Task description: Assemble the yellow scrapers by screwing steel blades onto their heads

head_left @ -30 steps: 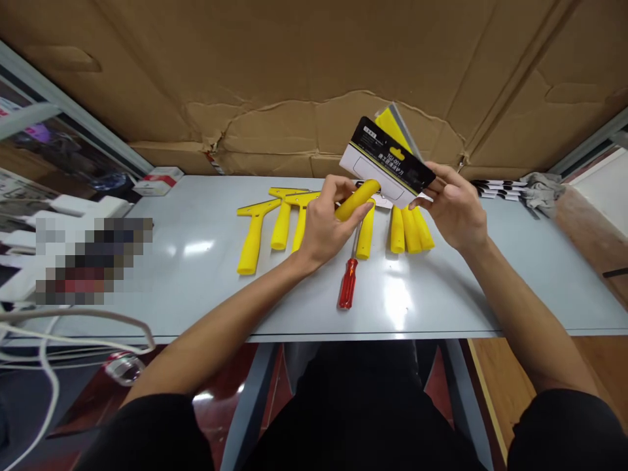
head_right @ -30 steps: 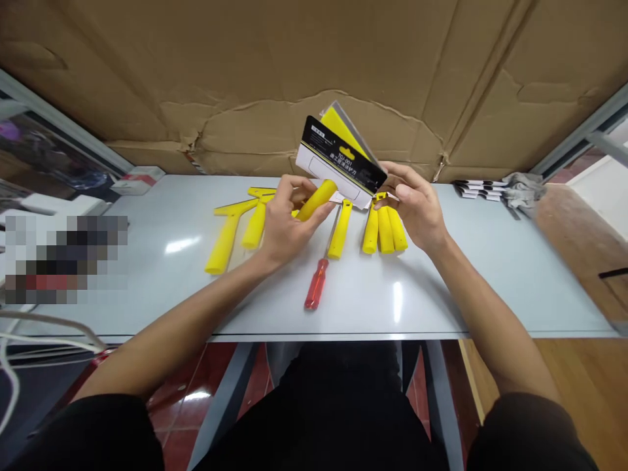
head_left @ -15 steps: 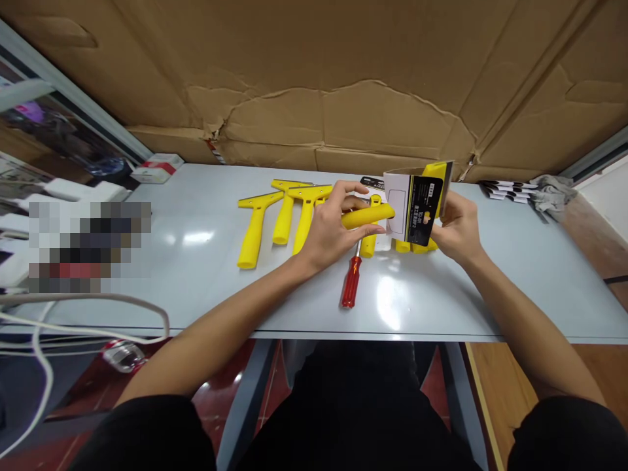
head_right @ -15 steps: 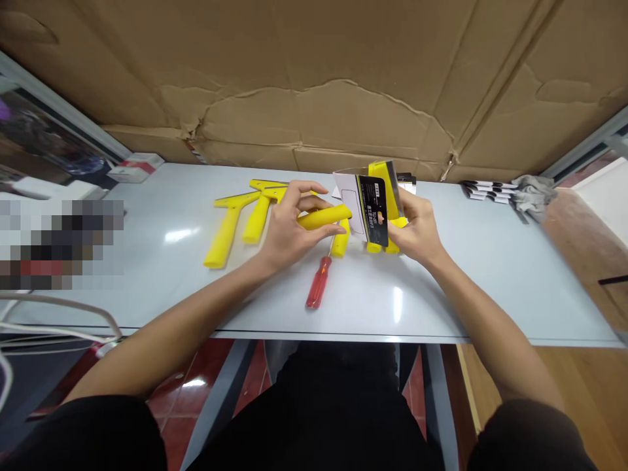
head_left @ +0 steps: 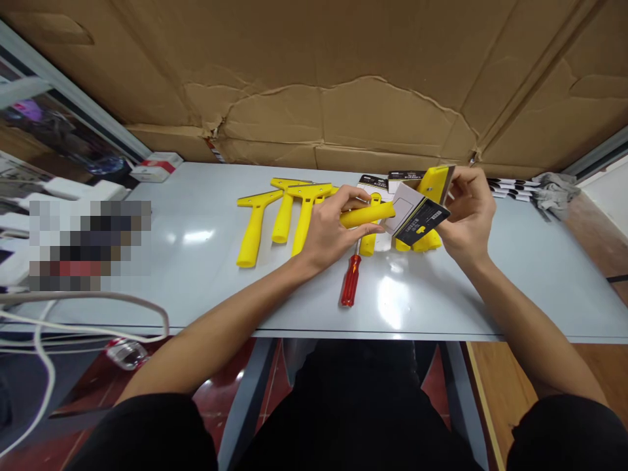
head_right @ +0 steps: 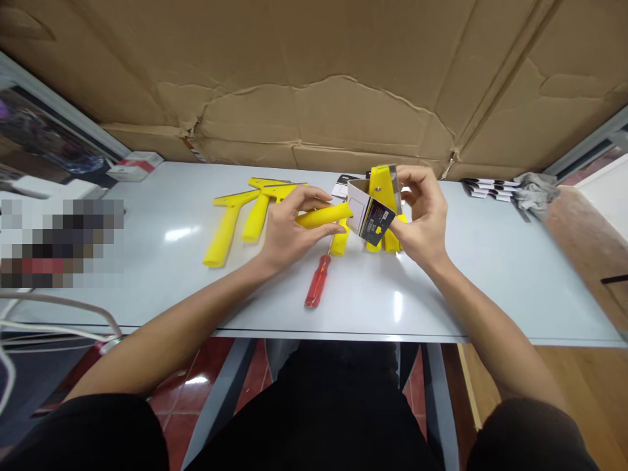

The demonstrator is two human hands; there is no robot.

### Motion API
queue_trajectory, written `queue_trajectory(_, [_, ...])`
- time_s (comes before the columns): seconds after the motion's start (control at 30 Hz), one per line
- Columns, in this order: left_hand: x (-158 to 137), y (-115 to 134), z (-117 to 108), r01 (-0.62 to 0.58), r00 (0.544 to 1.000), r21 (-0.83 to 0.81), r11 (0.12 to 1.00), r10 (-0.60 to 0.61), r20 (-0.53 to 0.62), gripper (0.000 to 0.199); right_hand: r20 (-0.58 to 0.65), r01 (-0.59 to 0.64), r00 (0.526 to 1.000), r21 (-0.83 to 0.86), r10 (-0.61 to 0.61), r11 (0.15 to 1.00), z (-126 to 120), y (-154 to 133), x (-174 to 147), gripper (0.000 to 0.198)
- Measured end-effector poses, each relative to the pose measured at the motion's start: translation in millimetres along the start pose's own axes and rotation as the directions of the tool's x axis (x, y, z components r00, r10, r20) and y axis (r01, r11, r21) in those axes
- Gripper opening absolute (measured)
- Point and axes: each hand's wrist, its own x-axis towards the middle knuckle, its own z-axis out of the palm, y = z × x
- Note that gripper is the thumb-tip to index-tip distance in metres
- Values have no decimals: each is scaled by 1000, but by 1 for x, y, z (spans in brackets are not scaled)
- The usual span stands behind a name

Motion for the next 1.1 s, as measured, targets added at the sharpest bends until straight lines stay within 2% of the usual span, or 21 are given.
queue_trajectory(0.07, [0, -1, 0, -9, 1000, -13, 1000, 9, -3, 53, 47, 32, 998, -28, -31, 999, -5, 3, 2, 54])
queue_trajectory(0.1, [0, -1, 0, -14, 1000, -15, 1000, 14, 1, 54, 96, 12, 995, -34, -9, 999, -8, 4, 2, 52])
queue_trajectory(0.23, [-1, -2, 1, -27, 998, 15, 1000, 26, 59, 55, 295, -169, 938, -74, 183, 983, -13, 2, 0, 60])
queue_trajectory(0.3, [-1, -1, 2, -39, 996, 13, 999, 37, 78, 55, 334, -193, 919, -82, 210, 978, -10, -2, -1, 59])
queue_trajectory(0.37, [-2, -1, 2, -34, 998, 3, 999, 34, 62, 55, 260, -139, 955, -33, 143, 990, -6, -5, -1, 60])
queue_trajectory(0.43, [-2, 0, 1, -16, 1000, -5, 1000, 16, 19, 56, 81, -34, 996, 2, 34, 999, -3, -3, 0, 69])
queue_trajectory(0.5, [-2, 0, 0, 9, 1000, -4, 1000, -9, -19, 57, -36, 17, 999, -44, -19, 999, -2, 0, 1, 72])
queue_trajectory(0.63, [-1, -2, 0, 58, 998, 11, 998, -57, -32, 56, 35, -59, 997, -123, 64, 991, -2, 4, 0, 68])
queue_trajectory(0.67, [-1, -2, 0, 63, 997, 2, 998, -63, -32, 56, 19, -61, 998, -125, 63, 990, -2, 4, 0, 70])
queue_trajectory(0.77, [-1, -3, 2, 68, 997, -53, 996, -71, -42, 55, -95, 6, 995, -182, -24, 983, -2, 2, 0, 70])
queue_trajectory(0.83, [-1, -3, 3, 99, 994, -91, 991, -103, -34, 57, -69, 38, 996, -204, -53, 978, -2, 0, 0, 60])
queue_trajectory(0.9, [-1, -2, 3, 145, 989, -116, 983, -148, -21, 58, -12, 15, 1000, -180, -18, 984, -3, 0, 0, 53])
queue_trajectory(0.97, [-1, -1, 4, 169, 985, -127, 977, -172, -12, 58, -8, -27, 1000, -127, 26, 992, -3, -1, 0, 52])
queue_trajectory(1.1, [0, -2, 4, 155, 987, -133, 979, -158, -12, 59, 0, -41, 999, -75, 41, 996, -3, -2, -2, 55])
